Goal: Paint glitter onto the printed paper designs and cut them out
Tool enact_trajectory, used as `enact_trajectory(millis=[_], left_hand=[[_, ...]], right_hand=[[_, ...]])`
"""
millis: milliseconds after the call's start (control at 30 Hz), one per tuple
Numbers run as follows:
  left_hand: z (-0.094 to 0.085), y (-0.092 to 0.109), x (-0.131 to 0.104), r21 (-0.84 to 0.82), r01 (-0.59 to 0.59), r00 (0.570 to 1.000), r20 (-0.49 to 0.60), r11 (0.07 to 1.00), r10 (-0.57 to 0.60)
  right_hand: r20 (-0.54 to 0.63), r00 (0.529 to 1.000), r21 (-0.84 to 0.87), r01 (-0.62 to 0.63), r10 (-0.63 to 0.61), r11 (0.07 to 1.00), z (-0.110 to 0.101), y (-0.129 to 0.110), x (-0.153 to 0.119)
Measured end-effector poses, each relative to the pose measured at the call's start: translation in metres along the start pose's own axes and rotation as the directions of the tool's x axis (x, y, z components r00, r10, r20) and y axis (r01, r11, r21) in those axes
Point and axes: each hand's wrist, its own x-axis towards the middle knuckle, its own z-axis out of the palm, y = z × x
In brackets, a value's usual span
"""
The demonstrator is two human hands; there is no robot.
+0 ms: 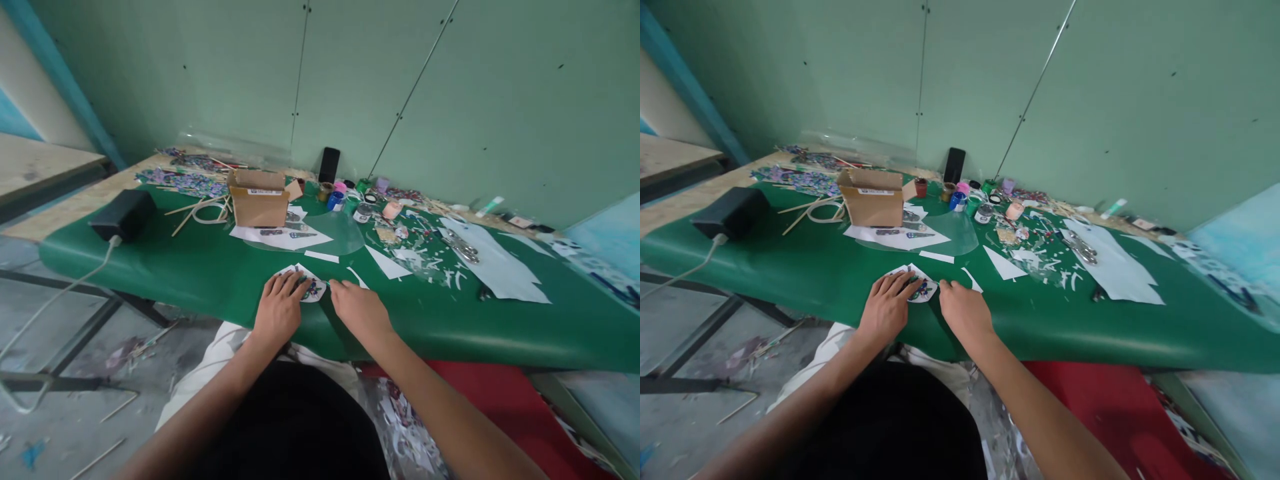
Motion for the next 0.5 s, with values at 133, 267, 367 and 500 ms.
enact_trajectory(millis=[133,267,367,500], left_hand=[[0.0,-0.001,0.0,0.003,-0.003,1.0,-0.006,1.0,0.003],[0.001,-0.002,-0.001,-0.004,-0.014,1.0,-0.014,1.0,0.014],[0.002,-0.003,-0.002,-0.013,-0.02,1.0,-0.019,1.0,0.02],[0.003,-0.007,-0.003,-0.039,-0.048,0.998,-0.034,0.998,0.046]], right_hand=[[0.014,1.0,0.004,-0.026,0.026,1.0,0.0,0.005,-0.011],[0.023,0.997,0.028,-0.08,0.079,0.996,-0.005,0.011,-0.018],[-0.046,0.985,0.14,-0.161,0.169,0.977,-0.008,0.007,-0.01],[-0.111,0.969,0.292,-0.181,0.221,0.939,-0.004,-0.007,0.019]])
